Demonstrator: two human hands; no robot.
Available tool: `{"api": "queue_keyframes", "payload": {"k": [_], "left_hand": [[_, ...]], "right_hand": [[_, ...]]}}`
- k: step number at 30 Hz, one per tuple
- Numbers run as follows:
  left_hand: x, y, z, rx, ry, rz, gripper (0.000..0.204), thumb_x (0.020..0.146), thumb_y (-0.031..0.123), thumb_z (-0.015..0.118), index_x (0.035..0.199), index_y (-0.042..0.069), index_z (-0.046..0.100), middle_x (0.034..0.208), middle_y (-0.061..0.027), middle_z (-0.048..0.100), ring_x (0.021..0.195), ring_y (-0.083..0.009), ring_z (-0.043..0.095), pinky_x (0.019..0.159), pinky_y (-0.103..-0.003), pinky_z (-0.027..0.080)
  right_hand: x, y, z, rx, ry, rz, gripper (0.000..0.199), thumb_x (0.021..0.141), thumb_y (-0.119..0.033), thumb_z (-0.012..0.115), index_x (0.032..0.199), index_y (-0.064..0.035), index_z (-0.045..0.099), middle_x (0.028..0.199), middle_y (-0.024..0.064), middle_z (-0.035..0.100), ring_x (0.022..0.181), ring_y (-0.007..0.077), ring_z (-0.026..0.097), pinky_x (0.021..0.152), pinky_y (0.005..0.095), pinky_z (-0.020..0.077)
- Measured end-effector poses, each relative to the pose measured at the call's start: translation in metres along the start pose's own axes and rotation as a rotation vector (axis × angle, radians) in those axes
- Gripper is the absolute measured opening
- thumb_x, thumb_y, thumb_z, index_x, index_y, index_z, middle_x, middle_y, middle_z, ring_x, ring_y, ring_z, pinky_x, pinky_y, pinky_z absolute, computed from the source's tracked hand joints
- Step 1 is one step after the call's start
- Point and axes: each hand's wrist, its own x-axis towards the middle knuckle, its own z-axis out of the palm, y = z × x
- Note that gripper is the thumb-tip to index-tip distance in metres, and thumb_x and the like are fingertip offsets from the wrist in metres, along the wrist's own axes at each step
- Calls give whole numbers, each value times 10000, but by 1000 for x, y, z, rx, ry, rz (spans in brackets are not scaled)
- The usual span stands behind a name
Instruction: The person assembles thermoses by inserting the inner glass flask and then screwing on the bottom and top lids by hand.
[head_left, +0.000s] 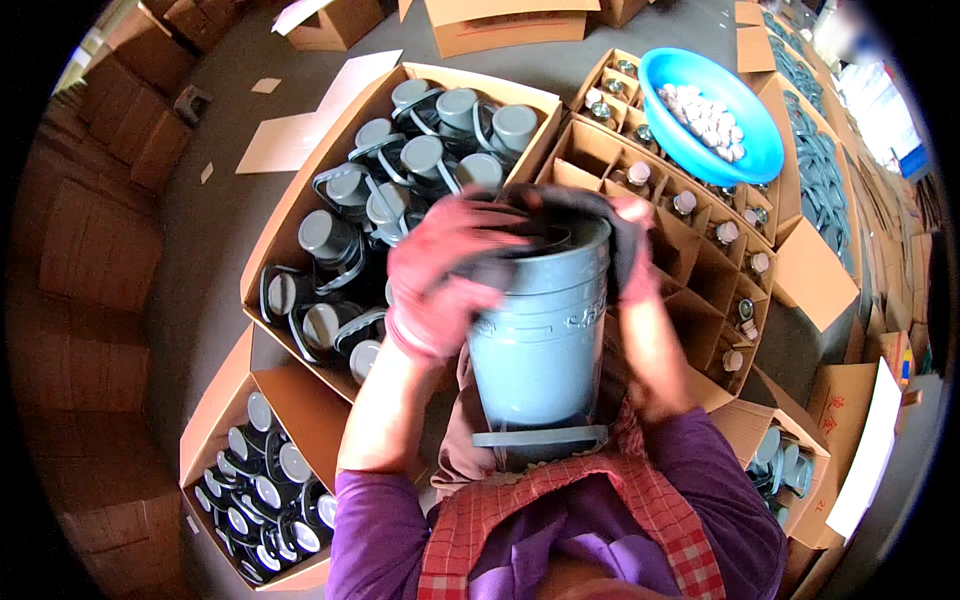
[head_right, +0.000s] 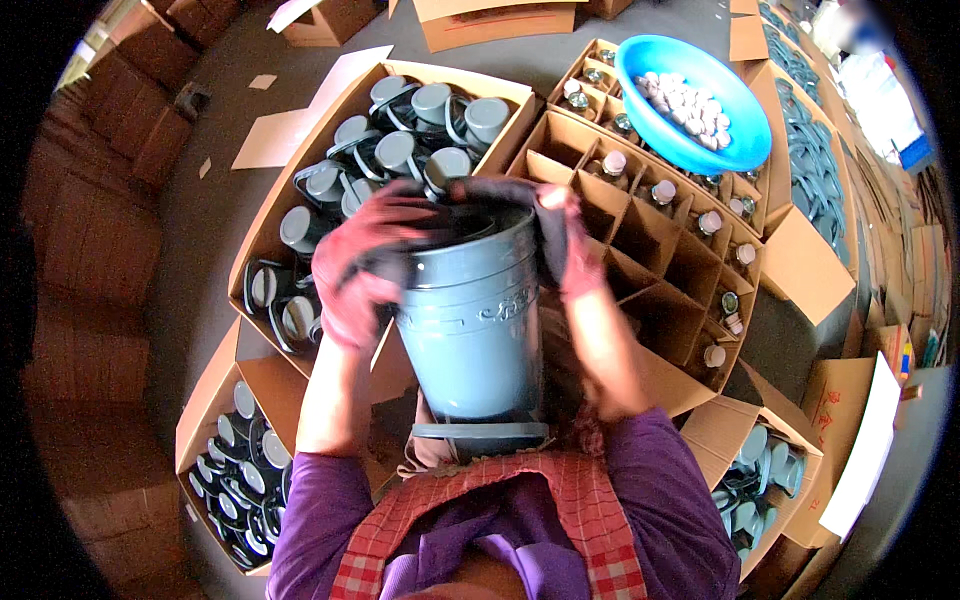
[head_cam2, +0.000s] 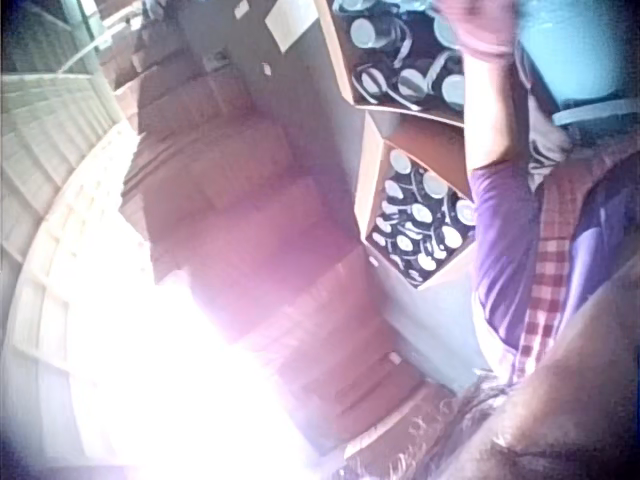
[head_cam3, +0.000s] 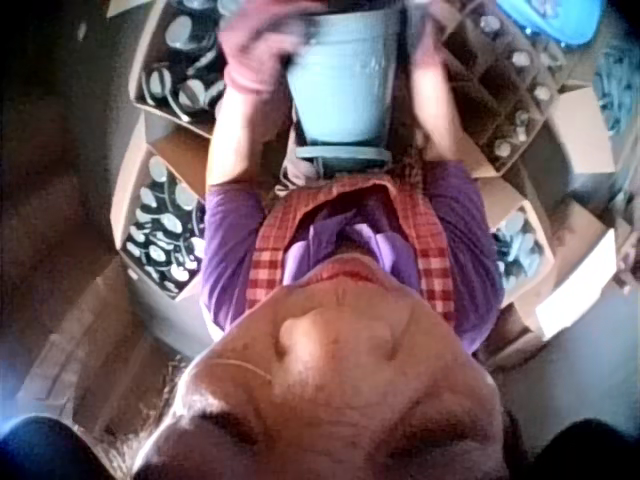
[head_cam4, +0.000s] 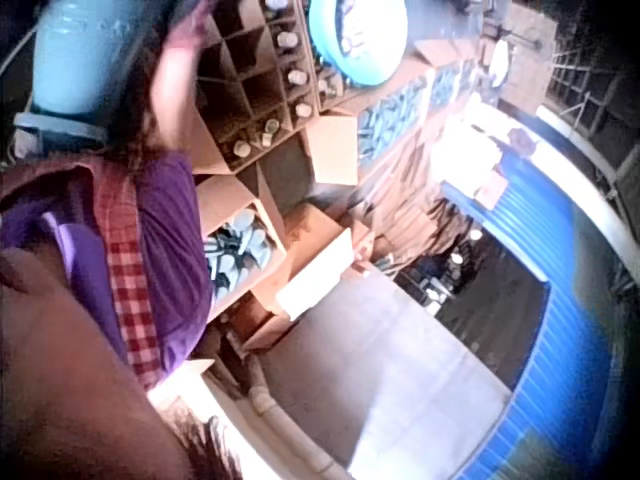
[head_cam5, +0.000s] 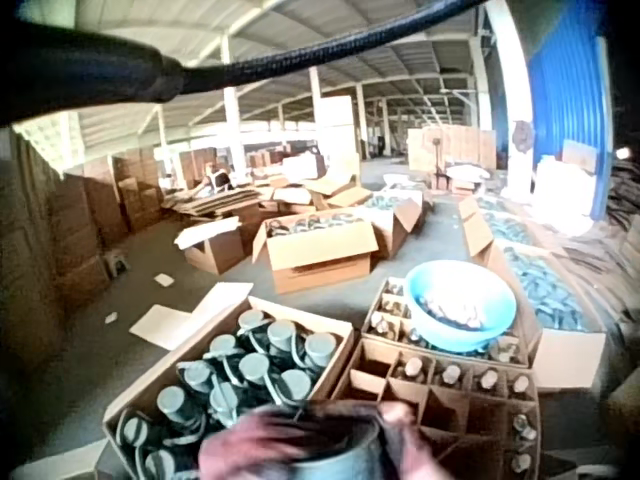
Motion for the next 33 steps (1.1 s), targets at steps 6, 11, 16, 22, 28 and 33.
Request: {"api": "queue_keyframes", "payload": {"k": [6, 11, 16, 22, 28, 33], "left_hand": [[-34, -48, -4, -753, 77, -394, 578, 919, 474, 414, 1052, -65, 573, 1062, -230, 605, 997, -247, 593, 879, -357, 459], [-68, -52, 60, -1292, 189, -790, 562, 928, 441, 398, 1170, -52, 520, 1134, -207, 578, 1024, -240, 576, 871, -352, 460], [-82, -50, 117, -1265, 94, -775, 493, 935, 391, 402, 1194, -14, 511, 1148, -174, 575, 1021, -228, 574, 857, -350, 460], [-101, -41, 113, -620, -129, -516, 421, 943, 331, 407, 1223, 31, 500, 1166, -134, 571, 1017, -214, 571, 840, -347, 461], [-124, 45, 77, -284, 255, -808, 273, 937, 199, 462, 1035, -20, 593, 849, -52, 622, 796, -112, 552, 734, -254, 449], [-140, 26, 62, -634, 529, -1002, 229, 927, 202, 497, 950, 1, 606, 822, -4, 585, 754, -81, 518, 678, -221, 432]], "right_hand": [[-10, -54, 27, -1156, -307, -440, 539, 832, -476, 533, 989, 32, 621, 1013, 191, 614, 968, 317, 575, 862, 383, 435], [3, -107, 63, -1034, -736, -96, 346, 778, -299, 601, 935, 8, 621, 951, 149, 644, 966, 329, 581, 937, 423, 387], [9, -121, 104, -1536, -1019, -310, 281, 719, -257, 681, 911, -59, 627, 916, 120, 635, 916, 323, 593, 920, 430, 409], [-17, -115, 132, -1921, -650, -202, 311, 672, -299, 698, 824, -48, 594, 757, 125, 585, 747, 319, 564, 695, 394, 456], [-20, -120, 72, -1787, -136, 131, 278, 704, -281, 654, 836, -36, 644, 758, 123, 640, 735, 233, 619, 711, 329, 478], [-54, -80, 30, -990, 95, -190, 543, 722, -318, 665, 1163, -17, 566, 1176, 90, 584, 1013, 141, 558, 816, 248, 429]]}}
